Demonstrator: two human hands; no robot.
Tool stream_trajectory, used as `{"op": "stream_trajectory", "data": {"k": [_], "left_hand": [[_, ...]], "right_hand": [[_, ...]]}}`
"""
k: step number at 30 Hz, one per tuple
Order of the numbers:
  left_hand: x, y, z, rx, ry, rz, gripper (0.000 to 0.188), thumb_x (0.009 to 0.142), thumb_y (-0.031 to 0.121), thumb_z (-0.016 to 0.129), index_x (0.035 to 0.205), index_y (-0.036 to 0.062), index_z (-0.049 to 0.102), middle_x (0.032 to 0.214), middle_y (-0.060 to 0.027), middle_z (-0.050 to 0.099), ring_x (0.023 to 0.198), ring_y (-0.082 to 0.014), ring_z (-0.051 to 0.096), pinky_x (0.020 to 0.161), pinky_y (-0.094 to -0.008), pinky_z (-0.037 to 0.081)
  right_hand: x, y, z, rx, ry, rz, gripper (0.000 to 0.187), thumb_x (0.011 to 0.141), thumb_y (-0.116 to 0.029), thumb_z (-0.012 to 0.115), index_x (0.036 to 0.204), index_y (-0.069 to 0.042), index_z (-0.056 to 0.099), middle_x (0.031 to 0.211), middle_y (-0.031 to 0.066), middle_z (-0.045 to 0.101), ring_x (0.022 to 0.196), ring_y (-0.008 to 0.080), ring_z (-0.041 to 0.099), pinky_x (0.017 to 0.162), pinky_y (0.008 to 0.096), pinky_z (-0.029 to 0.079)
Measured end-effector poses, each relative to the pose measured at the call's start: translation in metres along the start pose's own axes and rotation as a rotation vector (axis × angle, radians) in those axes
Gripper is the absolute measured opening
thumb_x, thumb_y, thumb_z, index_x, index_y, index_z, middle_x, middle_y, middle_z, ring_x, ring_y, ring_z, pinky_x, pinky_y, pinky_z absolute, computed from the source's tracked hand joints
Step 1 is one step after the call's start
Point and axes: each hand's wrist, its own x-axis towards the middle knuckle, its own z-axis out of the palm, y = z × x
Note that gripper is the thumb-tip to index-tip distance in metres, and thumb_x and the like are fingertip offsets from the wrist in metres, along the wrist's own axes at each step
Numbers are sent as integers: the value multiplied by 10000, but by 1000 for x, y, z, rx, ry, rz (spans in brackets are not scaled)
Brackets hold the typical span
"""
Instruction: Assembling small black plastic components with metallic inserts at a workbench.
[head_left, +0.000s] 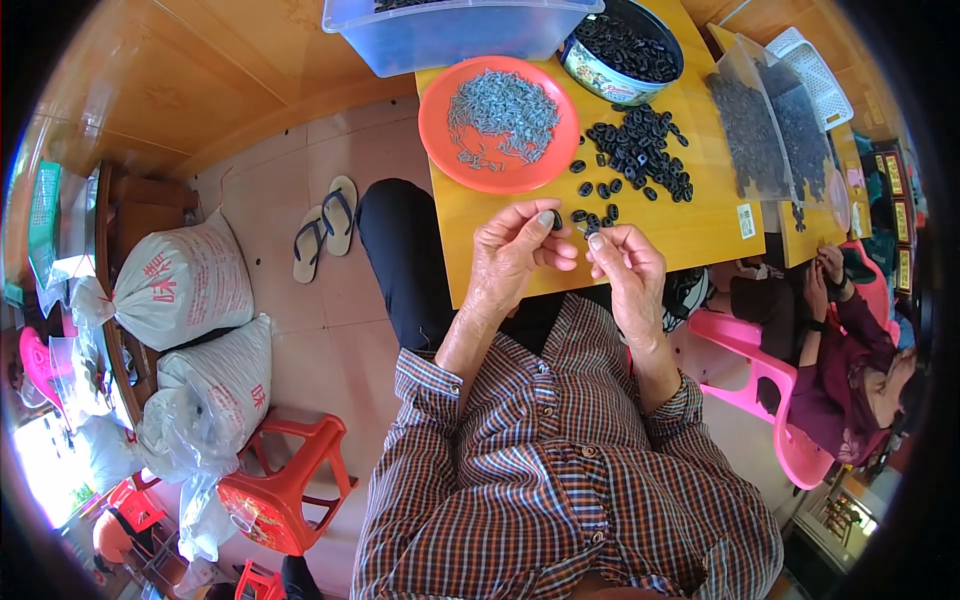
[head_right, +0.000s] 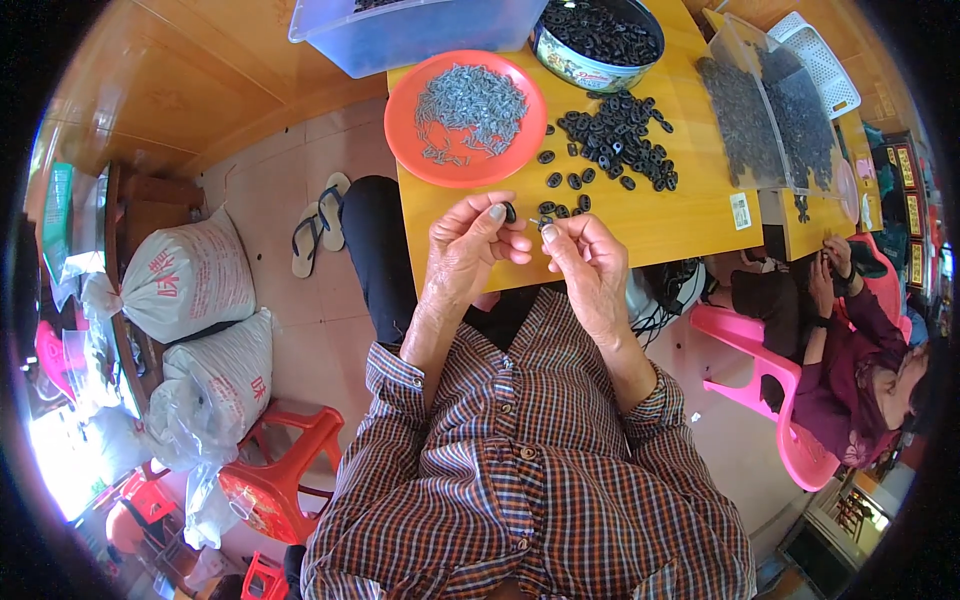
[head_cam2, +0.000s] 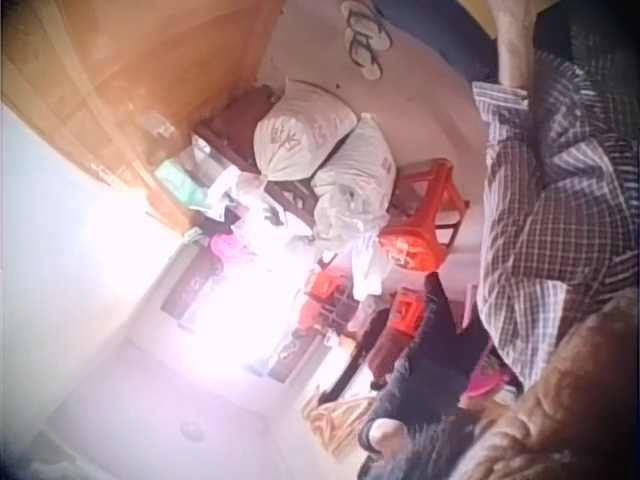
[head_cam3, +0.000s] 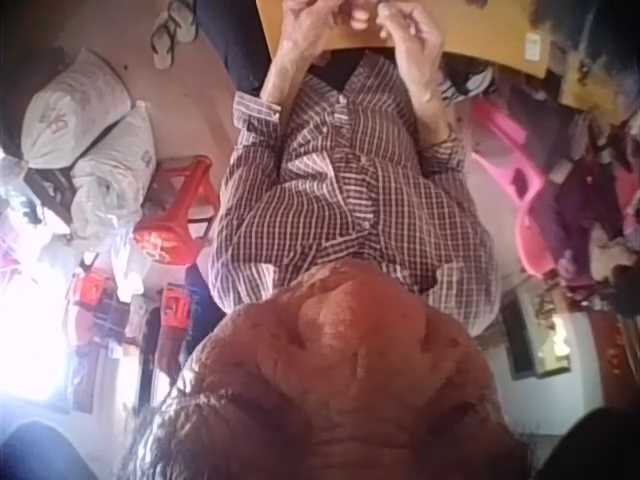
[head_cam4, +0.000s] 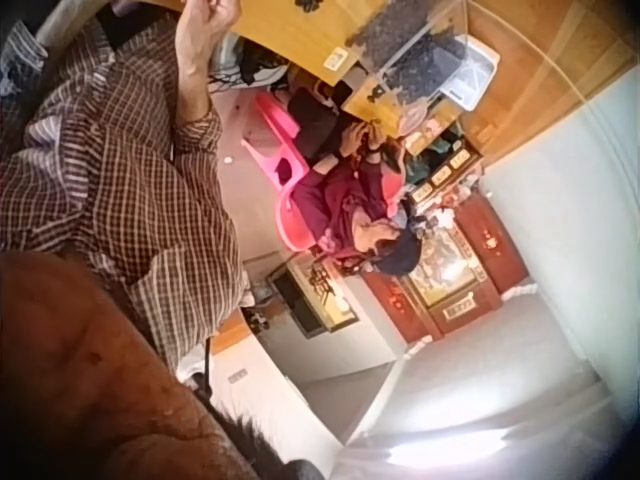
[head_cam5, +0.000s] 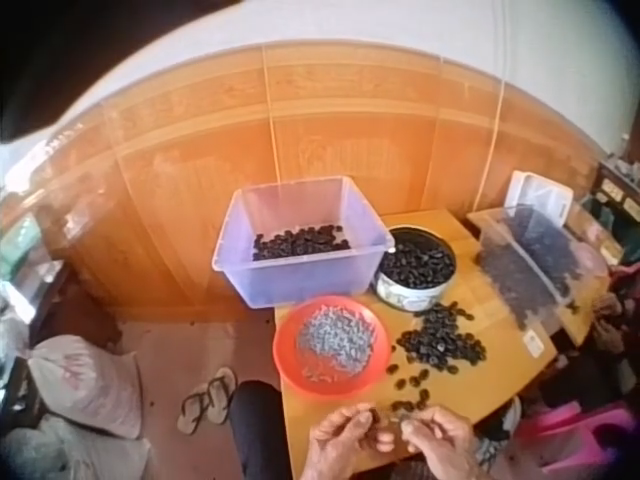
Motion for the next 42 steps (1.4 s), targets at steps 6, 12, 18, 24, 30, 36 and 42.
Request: {"op": "stream_trajectory", "data": {"k": [6, 12, 18, 24, 30, 36, 42], "left_hand": [[-1, -2, 3, 65, -24, 14, 259, 901, -6, 552, 1158, -39, 568, 891, -131, 643, 722, -191, 670, 636, -311, 595], [-1, -5, 3, 120, -81, 36, 338, 858, -63, 586, 1194, -37, 554, 887, -94, 618, 742, -175, 666, 659, -302, 595], [-1, -4, 3, 114, -100, 17, 329, 859, -68, 582, 1185, -23, 566, 881, -80, 602, 739, -162, 665, 665, -283, 590], [-1, -6, 2, 72, -126, 14, 321, 859, -68, 584, 1176, -16, 573, 883, -66, 599, 737, -153, 661, 677, -262, 580], [1, -7, -1, 83, -139, 9, 317, 853, -86, 572, 1161, -12, 585, 922, -57, 560, 744, -193, 663, 678, -307, 589], [4, -5, -5, 164, -144, 43, 312, 858, -67, 581, 1164, -5, 587, 897, -71, 615, 774, -179, 656, 701, -303, 585], [6, -4, -9, 187, -127, 70, 304, 861, -27, 612, 1163, 3, 597, 922, -58, 625, 775, -131, 638, 717, -275, 573]], "right_hand": [[1, 2, 0, 12, 5, -20, 158, 891, -156, 628, 893, -1, 598, 745, 16, 580, 645, 56, 488, 615, 193, 400], [3, 5, -4, 12, -3, -40, 124, 898, -115, 619, 899, 7, 598, 754, 3, 582, 639, 43, 489, 582, 184, 410], [2, 4, -4, 1, -20, -31, 126, 901, -117, 618, 911, 8, 599, 777, 5, 594, 645, 39, 491, 586, 187, 417], [2, 2, -2, 10, -42, -28, 127, 904, -119, 617, 922, 5, 599, 787, 1, 601, 652, 30, 492, 583, 183, 418], [4, 0, 1, -10, -21, -8, 160, 899, -166, 624, 870, -11, 593, 709, -18, 549, 611, 38, 470, 565, 178, 381], [9, 1, 2, -77, -37, -28, 134, 896, -133, 623, 878, -4, 591, 708, -19, 544, 602, 32, 448, 554, 173, 370], [13, 3, 6, -156, -34, -57, 118, 896, -120, 614, 883, -7, 583, 706, -25, 533, 595, 24, 431, 533, 172, 359]]}}
